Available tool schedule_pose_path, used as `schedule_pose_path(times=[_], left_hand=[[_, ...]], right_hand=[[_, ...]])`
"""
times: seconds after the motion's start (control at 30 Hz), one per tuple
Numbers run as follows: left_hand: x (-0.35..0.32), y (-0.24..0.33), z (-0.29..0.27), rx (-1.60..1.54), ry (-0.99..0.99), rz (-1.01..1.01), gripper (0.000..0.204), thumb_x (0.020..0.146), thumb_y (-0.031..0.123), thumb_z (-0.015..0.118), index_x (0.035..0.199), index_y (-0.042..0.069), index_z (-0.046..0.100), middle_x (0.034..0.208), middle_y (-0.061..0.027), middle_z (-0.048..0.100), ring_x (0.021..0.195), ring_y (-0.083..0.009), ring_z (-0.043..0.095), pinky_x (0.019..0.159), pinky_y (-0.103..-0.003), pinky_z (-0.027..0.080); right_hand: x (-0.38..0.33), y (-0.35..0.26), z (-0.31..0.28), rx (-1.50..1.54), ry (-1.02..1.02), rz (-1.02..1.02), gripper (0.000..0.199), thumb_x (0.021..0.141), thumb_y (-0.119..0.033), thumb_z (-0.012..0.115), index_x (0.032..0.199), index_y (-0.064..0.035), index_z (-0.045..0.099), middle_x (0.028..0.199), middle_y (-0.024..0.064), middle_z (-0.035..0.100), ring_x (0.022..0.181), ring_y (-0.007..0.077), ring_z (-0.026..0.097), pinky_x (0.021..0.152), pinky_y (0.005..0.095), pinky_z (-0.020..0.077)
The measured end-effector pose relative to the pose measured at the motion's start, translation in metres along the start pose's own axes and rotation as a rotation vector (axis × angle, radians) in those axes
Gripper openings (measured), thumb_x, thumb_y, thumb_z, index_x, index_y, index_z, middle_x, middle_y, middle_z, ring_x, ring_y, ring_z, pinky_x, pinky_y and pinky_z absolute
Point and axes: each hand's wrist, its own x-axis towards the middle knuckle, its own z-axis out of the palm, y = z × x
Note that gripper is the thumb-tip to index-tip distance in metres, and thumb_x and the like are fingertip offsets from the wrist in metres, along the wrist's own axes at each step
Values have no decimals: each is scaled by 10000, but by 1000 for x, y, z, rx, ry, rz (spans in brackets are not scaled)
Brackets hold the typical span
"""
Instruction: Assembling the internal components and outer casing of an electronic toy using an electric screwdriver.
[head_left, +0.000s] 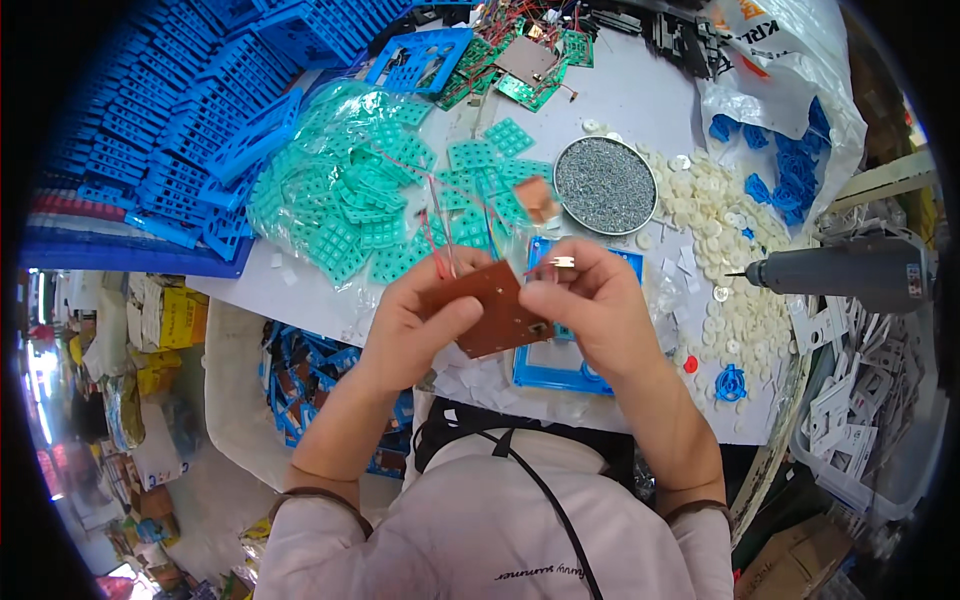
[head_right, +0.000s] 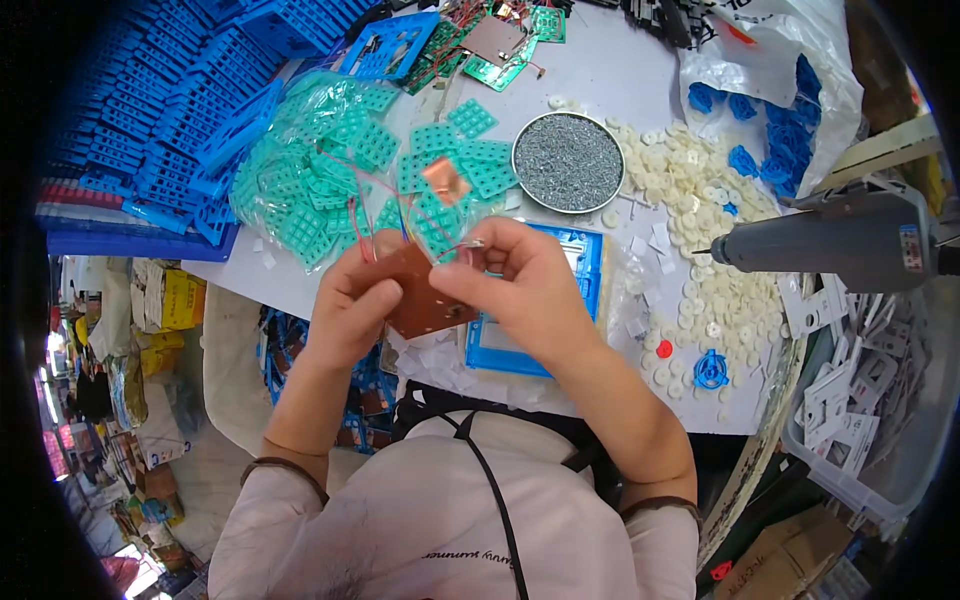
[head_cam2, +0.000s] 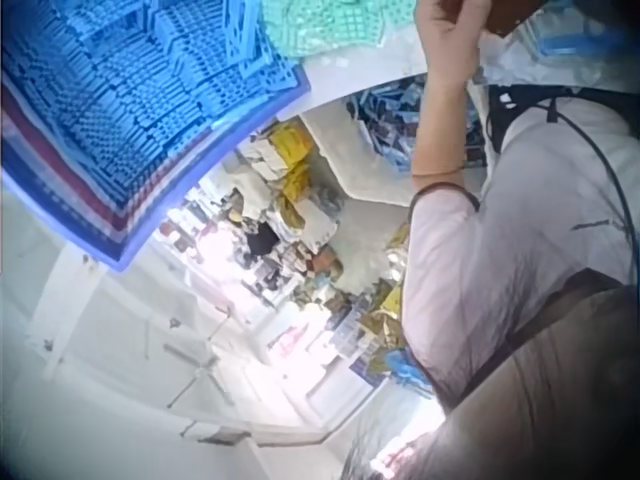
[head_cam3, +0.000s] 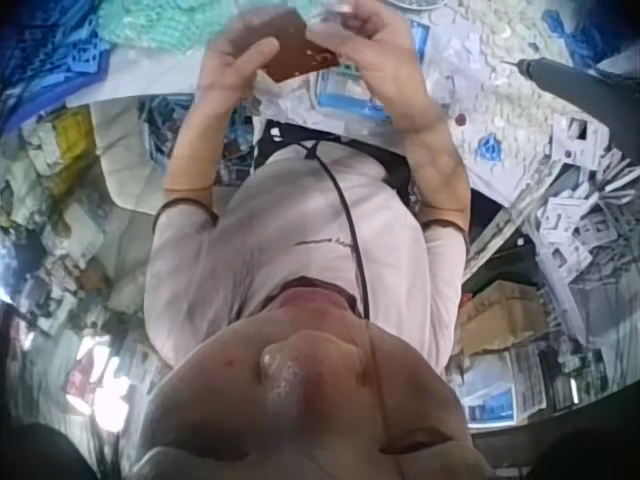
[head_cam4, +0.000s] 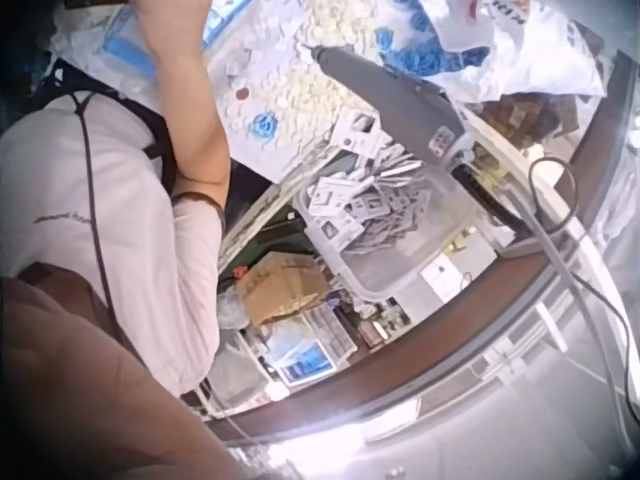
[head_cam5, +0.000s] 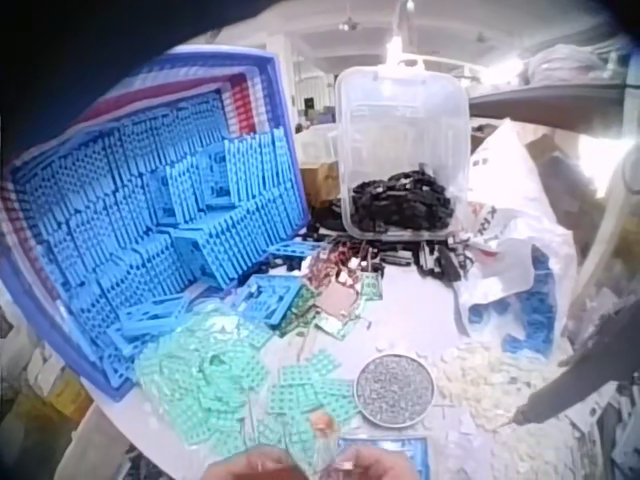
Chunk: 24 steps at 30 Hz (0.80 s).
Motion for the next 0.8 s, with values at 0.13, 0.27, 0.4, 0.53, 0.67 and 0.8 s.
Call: schedule_pose_path(times=[0.13, 0.27, 0.4, 0.53, 0.67, 0.8], left_hand=[[-11, -15, 1, -245, 103, -144, 225, 998, 162, 641, 1189, 52, 593, 1220, -92, 662, 1136, -158, 613, 1001, -381, 483], [-7, -22, 8, -271, -4, -4, 235, 975, 223, 680, 1131, 58, 617, 1206, -113, 663, 1142, -199, 602, 988, -411, 482], [-2, -21, 5, -109, -140, 301, 252, 956, 270, 696, 1074, 55, 637, 1201, -152, 666, 1150, -257, 588, 979, -432, 471], [-5, -14, -2, 208, -139, 428, 307, 969, 300, 679, 1057, 9, 631, 1057, -192, 713, 1115, -290, 615, 962, -457, 486], [-12, -9, 5, 256, -18, 433, 436, 1000, 437, 643, 1071, 7, 624, 956, -248, 717, 961, -381, 690, 791, -476, 570], [-30, -23, -12, -40, 162, 291, 421, 1029, 404, 591, 1164, 5, 573, 986, -142, 690, 926, -269, 686, 811, -417, 557]], right_hand=[[-10, 15, 0, 431, 101, -1, 173, 917, -37, 721, 1025, -92, 598, 858, -1, 609, 687, 91, 592, 600, 237, 455], [-16, 14, -1, 495, 94, 83, 246, 924, -42, 718, 1115, -87, 570, 879, 5, 605, 722, 90, 574, 568, 235, 436], [-13, 15, -16, 433, -35, 233, 209, 960, -118, 700, 1127, -82, 580, 942, 17, 613, 837, 88, 583, 568, 241, 450], [-11, 15, -11, 341, 56, 167, 198, 1007, -207, 651, 1143, -66, 627, 1055, 32, 647, 918, 97, 602, 646, 261, 492], [-13, 14, -9, 125, 150, -49, 255, 1029, -254, 620, 1167, -45, 667, 1156, 55, 680, 953, 112, 619, 785, 290, 512], [-19, 6, -21, 15, 13, 63, 272, 1031, -266, 618, 1154, -31, 679, 1128, 61, 704, 978, 116, 631, 845, 283, 502]])
